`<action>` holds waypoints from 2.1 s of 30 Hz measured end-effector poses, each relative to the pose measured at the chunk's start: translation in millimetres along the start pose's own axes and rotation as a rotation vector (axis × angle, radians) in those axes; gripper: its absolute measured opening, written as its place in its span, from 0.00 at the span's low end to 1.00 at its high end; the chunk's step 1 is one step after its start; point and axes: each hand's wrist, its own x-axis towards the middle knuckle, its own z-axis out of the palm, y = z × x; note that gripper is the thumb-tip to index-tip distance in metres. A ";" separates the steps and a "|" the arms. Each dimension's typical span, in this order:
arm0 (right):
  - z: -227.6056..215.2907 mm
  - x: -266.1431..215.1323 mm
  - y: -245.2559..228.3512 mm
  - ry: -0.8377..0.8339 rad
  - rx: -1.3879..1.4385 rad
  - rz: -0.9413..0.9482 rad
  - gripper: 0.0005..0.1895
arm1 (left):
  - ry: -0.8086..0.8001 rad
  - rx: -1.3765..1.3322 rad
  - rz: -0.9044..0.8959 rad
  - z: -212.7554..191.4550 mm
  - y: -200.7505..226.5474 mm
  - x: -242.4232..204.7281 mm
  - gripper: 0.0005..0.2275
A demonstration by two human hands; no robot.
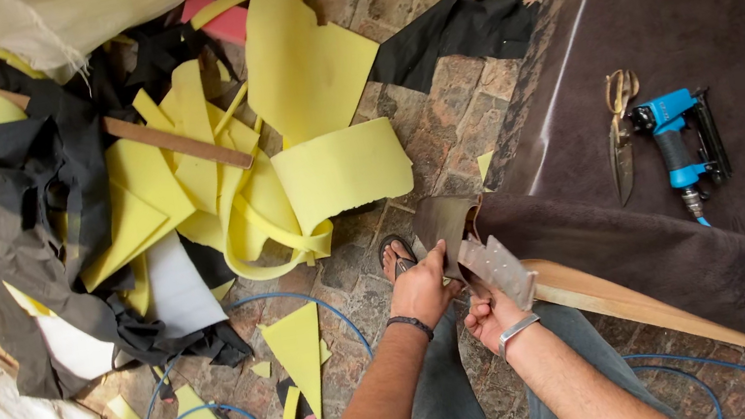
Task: The person is reupholstering a piece of furniture by attaching brown fabric to a wooden frame. They use a pneumatic staple gun to secure the fabric and scissors to trim excess material along the edges.
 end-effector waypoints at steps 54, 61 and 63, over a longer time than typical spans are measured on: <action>-65.2 -43.0 102.1 0.248 -0.859 -1.336 0.18 | -0.042 0.336 0.038 -25.6 14.3 46.1 0.30; -43.1 -9.5 112.3 0.290 -0.829 -1.311 0.15 | -0.059 0.303 0.054 -27.3 12.5 46.8 0.28; -41.1 -6.3 113.6 0.290 -0.803 -1.333 0.14 | -0.073 0.308 0.043 -31.0 16.3 48.7 0.27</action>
